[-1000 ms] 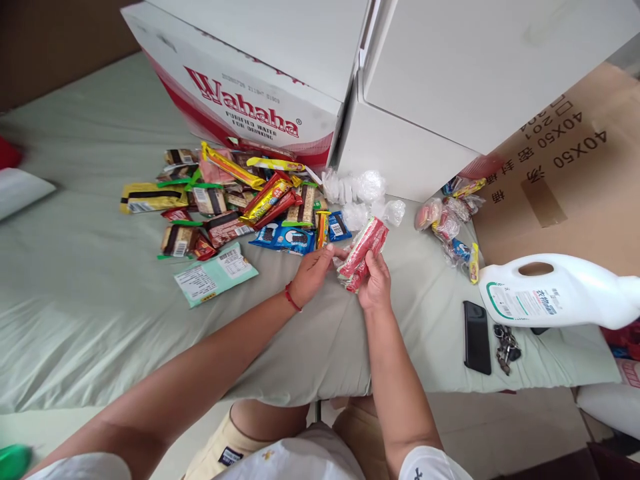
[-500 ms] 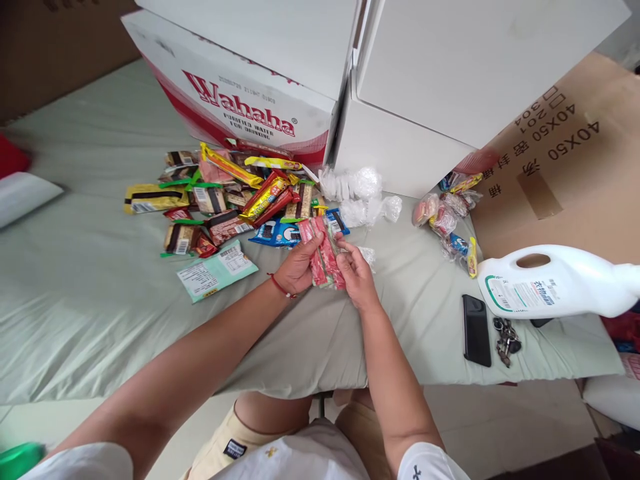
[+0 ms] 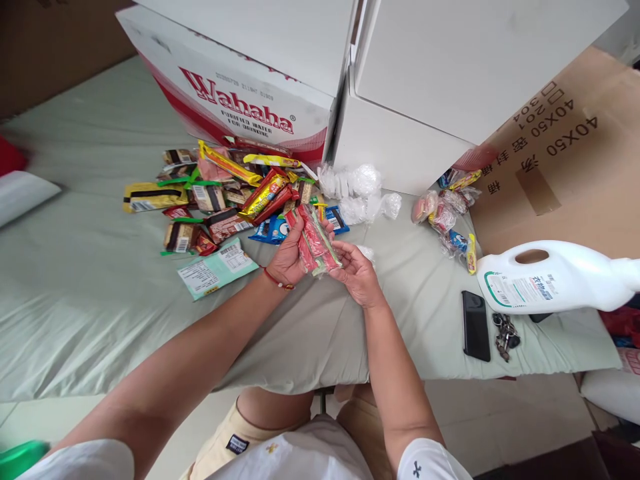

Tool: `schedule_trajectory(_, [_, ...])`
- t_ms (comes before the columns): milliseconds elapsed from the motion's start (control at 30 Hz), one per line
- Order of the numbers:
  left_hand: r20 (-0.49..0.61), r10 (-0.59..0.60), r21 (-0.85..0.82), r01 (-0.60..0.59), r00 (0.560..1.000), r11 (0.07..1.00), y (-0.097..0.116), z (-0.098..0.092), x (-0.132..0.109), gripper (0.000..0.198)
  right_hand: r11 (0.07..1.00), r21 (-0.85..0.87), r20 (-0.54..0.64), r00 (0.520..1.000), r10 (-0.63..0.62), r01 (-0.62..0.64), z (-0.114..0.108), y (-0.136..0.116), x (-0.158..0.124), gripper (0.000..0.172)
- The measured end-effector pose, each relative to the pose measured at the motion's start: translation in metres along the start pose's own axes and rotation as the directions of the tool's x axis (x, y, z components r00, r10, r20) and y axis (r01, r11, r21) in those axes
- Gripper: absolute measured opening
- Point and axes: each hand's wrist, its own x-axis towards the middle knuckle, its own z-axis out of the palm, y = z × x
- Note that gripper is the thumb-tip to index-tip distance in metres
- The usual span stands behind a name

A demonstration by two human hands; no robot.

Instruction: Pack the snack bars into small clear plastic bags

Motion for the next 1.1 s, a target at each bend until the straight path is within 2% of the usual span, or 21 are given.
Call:
schedule_trajectory(100, [0.006,-0.001,0.017,0.001,1.0,1.0,-0.003,-0.001,-0.002,0.038,1.0,-0.025,-0.077,0.997,-0.018,0.016,0.001,0.008,0.004,0.052])
schedule_trajectory(200, [0.056,-0.022,0.071,0.018,0.998,0.997,-0.011,-0.004,-0.005,0.038,0.998,-0.043,-0.153,0.986,-0.061,0.055,0.001,0.017,0.006,0.047])
schedule_trajectory(367, [0.141,-0.076,0.121,0.059,0.987,0.991,-0.02,-0.008,-0.006,0.041,0.977,-0.184,-0.272,0.95,-0.155,0.106,0.004,0.022,0.007,0.04])
schedule_trajectory(467, [0.135,-0.061,0.12,0.045,0.989,0.992,-0.017,-0.007,-0.004,0.044,0.971,-0.222,-0.316,0.935,-0.161,0.092,0.004,0.02,0.005,0.04])
schedule_trajectory(600, [0.085,0.017,0.092,-0.025,0.996,0.995,-0.011,-0.006,-0.001,0.042,0.952,-0.283,-0.399,0.889,-0.227,0.117,0.004,0.014,0.0,0.031])
schedule_trajectory(667, [0.077,0.053,0.093,-0.06,0.996,0.994,-0.01,-0.006,0.0,0.043,0.94,-0.317,-0.377,0.893,-0.245,0.125,0.004,0.013,-0.002,0.032])
schedule_trajectory(800, [0.085,0.076,0.147,-0.088,0.993,0.985,-0.011,-0.006,0.0,0.043,0.91,-0.394,-0.235,0.943,-0.236,0.129,0.008,0.014,0.001,0.028])
schedule_trajectory(867, [0.08,0.071,0.156,-0.083,0.994,0.984,-0.011,-0.006,-0.001,0.042,0.934,-0.339,-0.242,0.949,-0.201,0.111,0.009,0.015,0.003,0.03])
schedule_trajectory(967, [0.042,0.071,0.104,-0.075,0.997,0.992,-0.008,-0.003,-0.001,0.039,0.994,-0.105,-0.259,0.964,-0.066,0.04,0.009,0.013,0.005,0.034])
schedule_trajectory(1100, [-0.008,0.064,-0.007,-0.064,0.998,0.998,-0.003,0.0,-0.001,0.036,0.987,0.131,-0.172,0.978,0.116,-0.094,0.009,0.006,0.005,0.039])
